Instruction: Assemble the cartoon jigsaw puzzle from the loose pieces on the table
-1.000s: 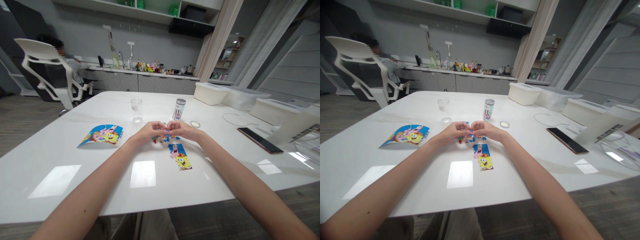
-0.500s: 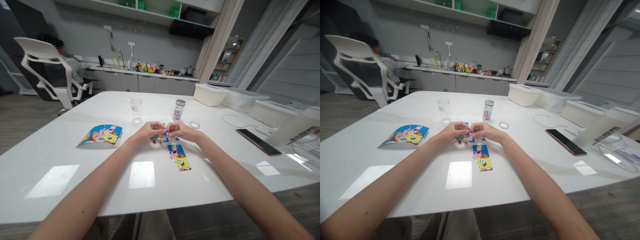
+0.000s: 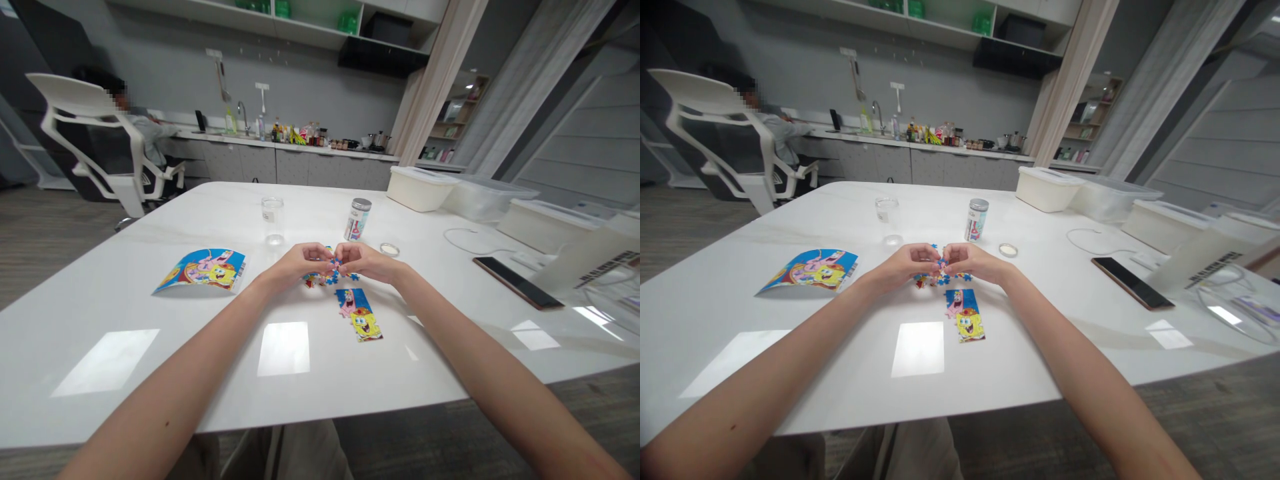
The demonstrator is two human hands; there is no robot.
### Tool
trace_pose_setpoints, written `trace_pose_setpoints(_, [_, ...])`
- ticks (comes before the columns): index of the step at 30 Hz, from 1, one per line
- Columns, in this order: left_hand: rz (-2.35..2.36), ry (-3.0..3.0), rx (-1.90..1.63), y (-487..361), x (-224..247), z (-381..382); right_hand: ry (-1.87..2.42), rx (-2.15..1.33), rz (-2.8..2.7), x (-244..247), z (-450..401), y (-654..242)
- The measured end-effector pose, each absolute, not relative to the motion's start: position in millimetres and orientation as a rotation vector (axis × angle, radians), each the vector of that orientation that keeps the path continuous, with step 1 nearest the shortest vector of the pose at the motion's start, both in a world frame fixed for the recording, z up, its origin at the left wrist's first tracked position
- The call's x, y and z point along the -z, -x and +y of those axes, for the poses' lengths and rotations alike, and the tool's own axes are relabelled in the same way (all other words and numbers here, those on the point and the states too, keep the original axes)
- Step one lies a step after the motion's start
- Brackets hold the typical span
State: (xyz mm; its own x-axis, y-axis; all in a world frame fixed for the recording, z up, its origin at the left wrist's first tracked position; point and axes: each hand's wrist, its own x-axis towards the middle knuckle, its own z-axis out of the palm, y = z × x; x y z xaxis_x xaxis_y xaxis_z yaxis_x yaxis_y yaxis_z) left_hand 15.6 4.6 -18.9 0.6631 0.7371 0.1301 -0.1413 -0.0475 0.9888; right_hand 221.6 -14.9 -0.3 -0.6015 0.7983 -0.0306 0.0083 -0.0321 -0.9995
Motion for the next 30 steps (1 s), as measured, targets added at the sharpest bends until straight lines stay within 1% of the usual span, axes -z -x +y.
trace_pose_setpoints(30, [0.478,-1.481,-0.703,-14.7,20.9,5.5,0.929,-1.634,-1.715,-1.6,-18.0,-221.0])
